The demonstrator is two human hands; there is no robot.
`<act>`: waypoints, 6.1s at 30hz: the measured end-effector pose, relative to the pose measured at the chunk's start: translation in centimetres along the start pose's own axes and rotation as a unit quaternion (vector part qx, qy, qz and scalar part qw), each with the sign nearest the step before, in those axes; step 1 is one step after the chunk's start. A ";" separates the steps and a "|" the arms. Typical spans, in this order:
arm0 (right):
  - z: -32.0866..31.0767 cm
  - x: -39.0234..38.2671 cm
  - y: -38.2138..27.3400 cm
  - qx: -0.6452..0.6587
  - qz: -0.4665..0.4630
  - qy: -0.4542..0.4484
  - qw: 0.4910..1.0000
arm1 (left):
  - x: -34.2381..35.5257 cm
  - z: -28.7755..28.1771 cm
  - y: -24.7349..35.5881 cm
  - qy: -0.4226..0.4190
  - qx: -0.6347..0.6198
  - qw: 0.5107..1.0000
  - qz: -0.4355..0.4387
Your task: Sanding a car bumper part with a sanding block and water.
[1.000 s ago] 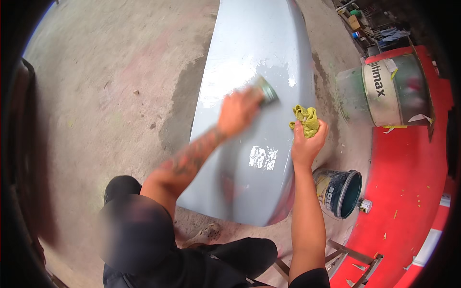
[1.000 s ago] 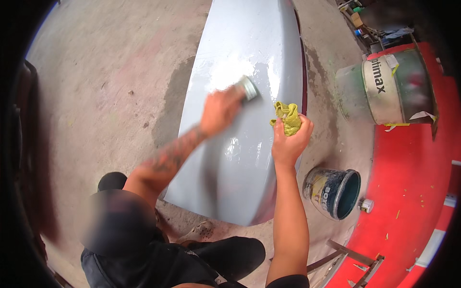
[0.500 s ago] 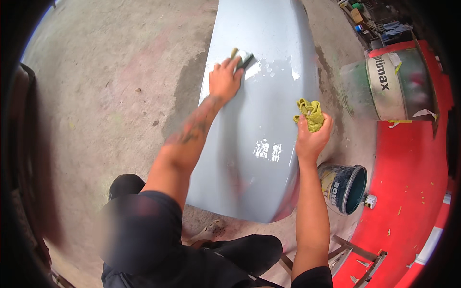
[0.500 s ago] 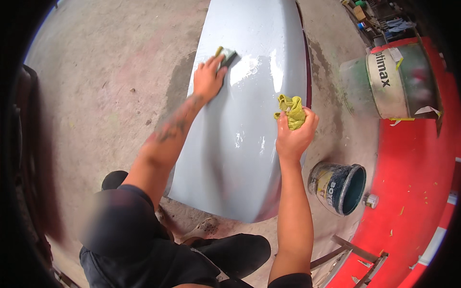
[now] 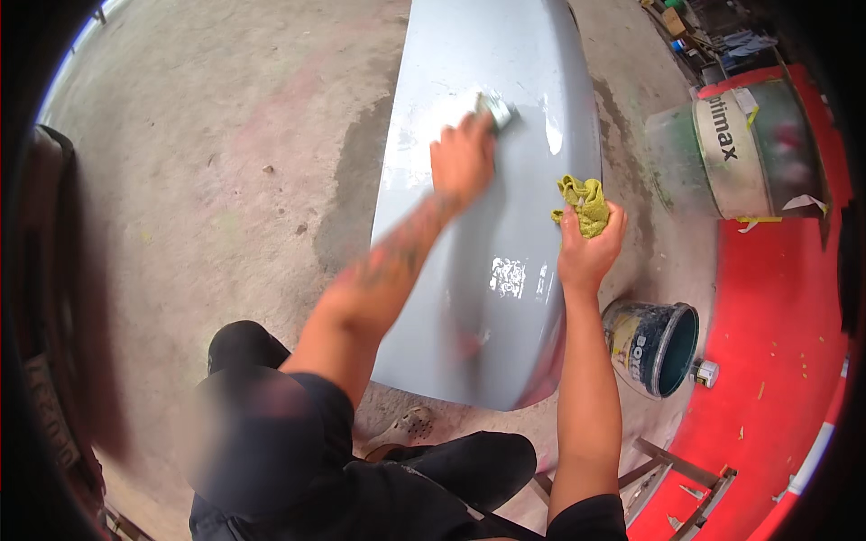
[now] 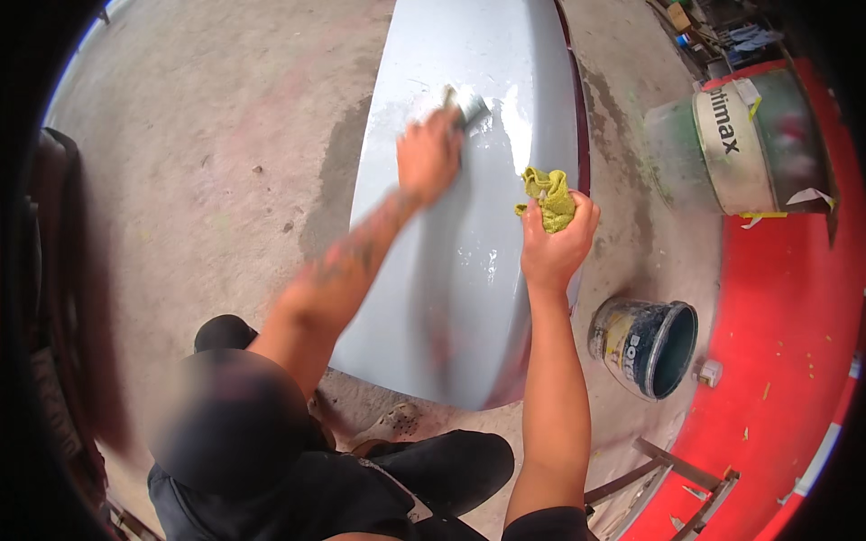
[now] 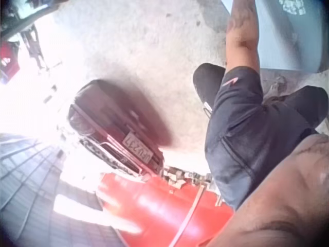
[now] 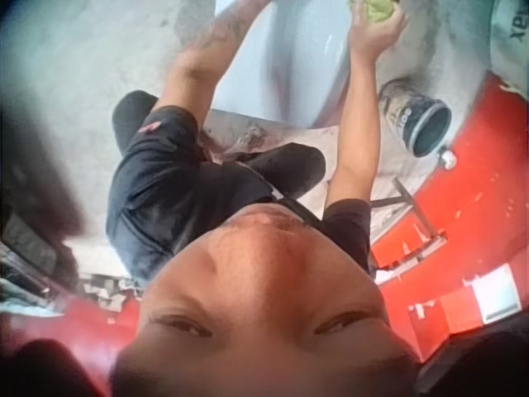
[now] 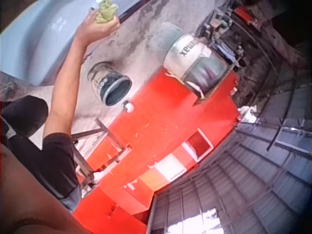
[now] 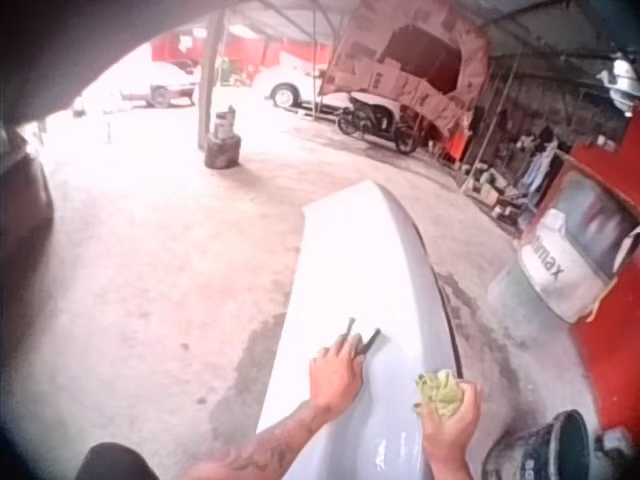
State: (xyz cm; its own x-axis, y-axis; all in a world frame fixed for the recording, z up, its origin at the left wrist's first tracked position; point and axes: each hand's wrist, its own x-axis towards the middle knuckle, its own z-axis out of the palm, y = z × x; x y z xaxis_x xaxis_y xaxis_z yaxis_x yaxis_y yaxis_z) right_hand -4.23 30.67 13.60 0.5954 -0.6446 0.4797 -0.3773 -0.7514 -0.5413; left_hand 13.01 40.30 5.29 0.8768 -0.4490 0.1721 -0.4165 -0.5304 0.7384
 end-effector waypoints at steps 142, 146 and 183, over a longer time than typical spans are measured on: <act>-0.4 0.0 0.4 0.045 0.011 0.003 0.999 | -20.5 -2.1 -6.8 -0.059 -0.027 0.979 0.194; 0.4 0.2 -0.4 0.060 0.006 -0.005 0.998 | -2.2 -2.0 -13.1 0.007 -0.011 0.997 0.071; 0.1 0.4 -0.2 0.049 0.016 0.002 0.999 | -10.2 0.8 -5.6 0.049 -0.020 0.993 0.104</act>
State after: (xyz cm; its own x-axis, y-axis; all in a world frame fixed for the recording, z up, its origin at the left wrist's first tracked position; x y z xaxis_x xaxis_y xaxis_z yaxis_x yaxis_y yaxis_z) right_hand -3.87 30.60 13.83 0.5813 -0.6681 0.4645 -0.3247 -0.7138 -0.6205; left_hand 6.24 47.27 -1.11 0.7932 -0.4727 0.3839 -0.5822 -0.4038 0.7057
